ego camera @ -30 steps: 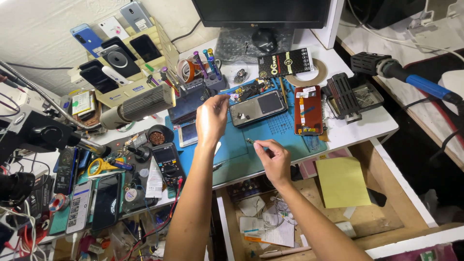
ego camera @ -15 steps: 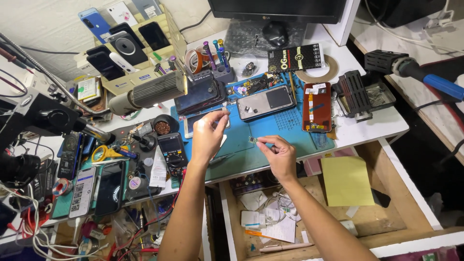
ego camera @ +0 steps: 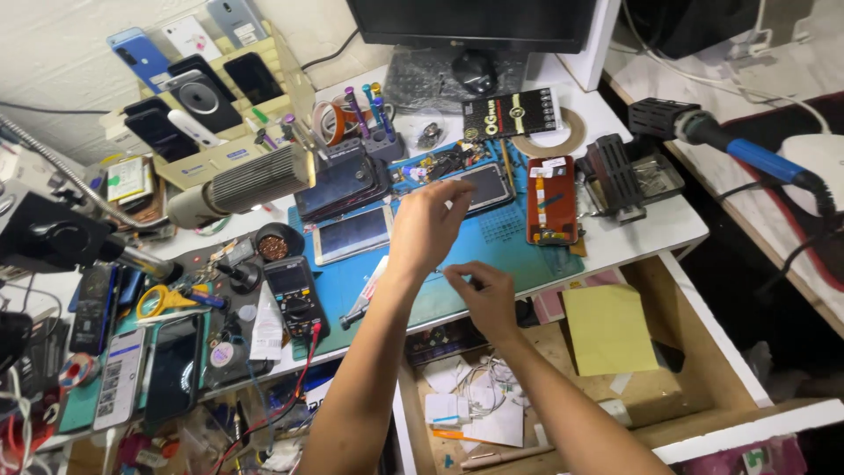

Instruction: Repairing a mobile phone by inspecting and assembling internal components like the battery and circuit board

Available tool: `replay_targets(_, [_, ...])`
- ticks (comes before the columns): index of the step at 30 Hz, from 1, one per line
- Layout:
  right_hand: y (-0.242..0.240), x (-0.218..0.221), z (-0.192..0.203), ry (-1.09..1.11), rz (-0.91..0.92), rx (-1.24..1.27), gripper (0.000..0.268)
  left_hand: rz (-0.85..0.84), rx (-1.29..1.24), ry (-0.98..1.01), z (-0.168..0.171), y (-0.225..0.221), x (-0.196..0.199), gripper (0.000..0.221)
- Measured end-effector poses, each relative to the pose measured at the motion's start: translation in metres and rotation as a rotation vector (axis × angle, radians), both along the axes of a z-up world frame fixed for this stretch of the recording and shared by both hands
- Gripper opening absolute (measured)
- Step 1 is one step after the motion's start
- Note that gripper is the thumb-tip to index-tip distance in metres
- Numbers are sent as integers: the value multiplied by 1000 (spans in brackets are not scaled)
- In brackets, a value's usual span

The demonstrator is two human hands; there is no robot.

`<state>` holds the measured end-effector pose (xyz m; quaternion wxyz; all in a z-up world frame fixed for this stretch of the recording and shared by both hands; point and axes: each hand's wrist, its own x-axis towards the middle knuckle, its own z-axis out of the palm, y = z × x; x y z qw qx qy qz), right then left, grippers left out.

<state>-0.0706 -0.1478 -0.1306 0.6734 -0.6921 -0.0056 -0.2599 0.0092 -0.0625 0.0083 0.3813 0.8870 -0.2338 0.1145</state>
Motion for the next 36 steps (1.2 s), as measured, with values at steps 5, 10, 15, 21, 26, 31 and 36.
replay_targets(5, [-3, 23, -70, -18, -47, -224, 12, 1, 276, 75, -28, -73, -9, 25])
replay_targets(10, [0, 16, -48, 52, 125, -146, 4, 128, 474, 147, -74, -138, -7, 65])
replay_targets(15, [-5, 9, -50, 45, 70, -201, 6, 343, 715, 233, -63, -170, -7, 91])
replay_targets(21, [-4, 12, -60, 14, 62, -236, 9, 313, 759, 381, -72, -183, 14, 107])
replay_targets(26, [-7, 14, -74, -11, 52, -271, 15, 304, 672, 462, -76, -183, 24, 114])
replay_targets(31, [-12, 23, -84, -41, 26, -301, 23, 296, 597, 464, -76, -182, 33, 115])
replay_targets(36, [-14, 37, -78, -80, 0, -334, 30, 246, 613, 395, -79, -178, 50, 110])
